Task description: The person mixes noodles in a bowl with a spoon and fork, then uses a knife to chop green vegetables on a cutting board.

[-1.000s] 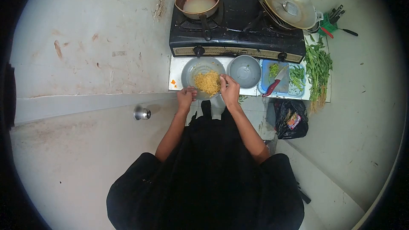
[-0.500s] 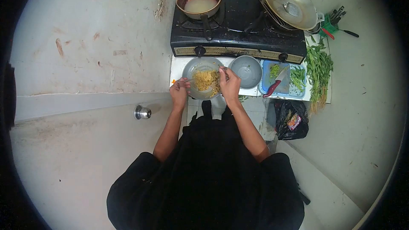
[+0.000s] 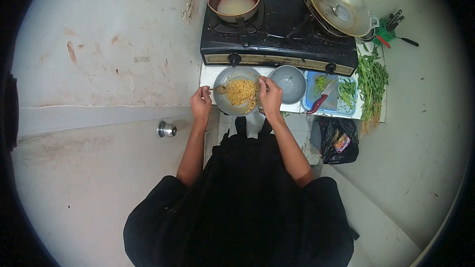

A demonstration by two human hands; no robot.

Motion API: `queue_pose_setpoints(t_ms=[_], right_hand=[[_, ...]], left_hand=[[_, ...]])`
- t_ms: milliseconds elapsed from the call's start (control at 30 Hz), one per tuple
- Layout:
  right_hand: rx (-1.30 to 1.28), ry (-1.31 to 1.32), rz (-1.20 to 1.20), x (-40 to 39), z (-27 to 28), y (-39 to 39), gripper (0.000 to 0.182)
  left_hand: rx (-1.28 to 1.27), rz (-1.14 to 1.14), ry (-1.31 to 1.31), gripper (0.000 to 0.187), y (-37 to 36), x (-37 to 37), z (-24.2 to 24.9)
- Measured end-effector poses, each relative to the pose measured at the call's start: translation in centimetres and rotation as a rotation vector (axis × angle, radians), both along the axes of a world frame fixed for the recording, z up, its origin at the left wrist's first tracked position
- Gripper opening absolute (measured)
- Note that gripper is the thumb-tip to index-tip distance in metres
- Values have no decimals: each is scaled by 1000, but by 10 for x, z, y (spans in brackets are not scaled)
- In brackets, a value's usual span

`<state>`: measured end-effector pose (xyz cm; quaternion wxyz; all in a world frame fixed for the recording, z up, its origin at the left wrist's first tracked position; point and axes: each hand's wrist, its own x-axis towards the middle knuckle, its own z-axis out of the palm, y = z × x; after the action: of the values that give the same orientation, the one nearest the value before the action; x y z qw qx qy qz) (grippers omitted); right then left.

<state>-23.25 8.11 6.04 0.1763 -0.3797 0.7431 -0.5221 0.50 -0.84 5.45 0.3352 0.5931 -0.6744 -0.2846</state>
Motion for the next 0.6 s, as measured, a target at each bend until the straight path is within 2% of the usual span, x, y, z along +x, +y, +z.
queue_pose_setpoints(t_ms=[167,267,333,367,433,600], right_hand=[[31,35,22,0,-12,4,20],[60,56,27,0,-21,6,21],[78,32,39,2,-23,6,21],[98,8,48,3,-23,7,22],[85,-8,50,6,-26,6,22],[59,-83,45,8,-24,5,20]], left_hand=[[61,48,21,27,1,6,-20],[115,70,114,29,0,11,-56],[181,41,368,31,1,4,-67],[180,43,370,31,4,2,-72],[449,51,433,33,13,-8,-58],[458,17,471,34,22,-20,-46]])
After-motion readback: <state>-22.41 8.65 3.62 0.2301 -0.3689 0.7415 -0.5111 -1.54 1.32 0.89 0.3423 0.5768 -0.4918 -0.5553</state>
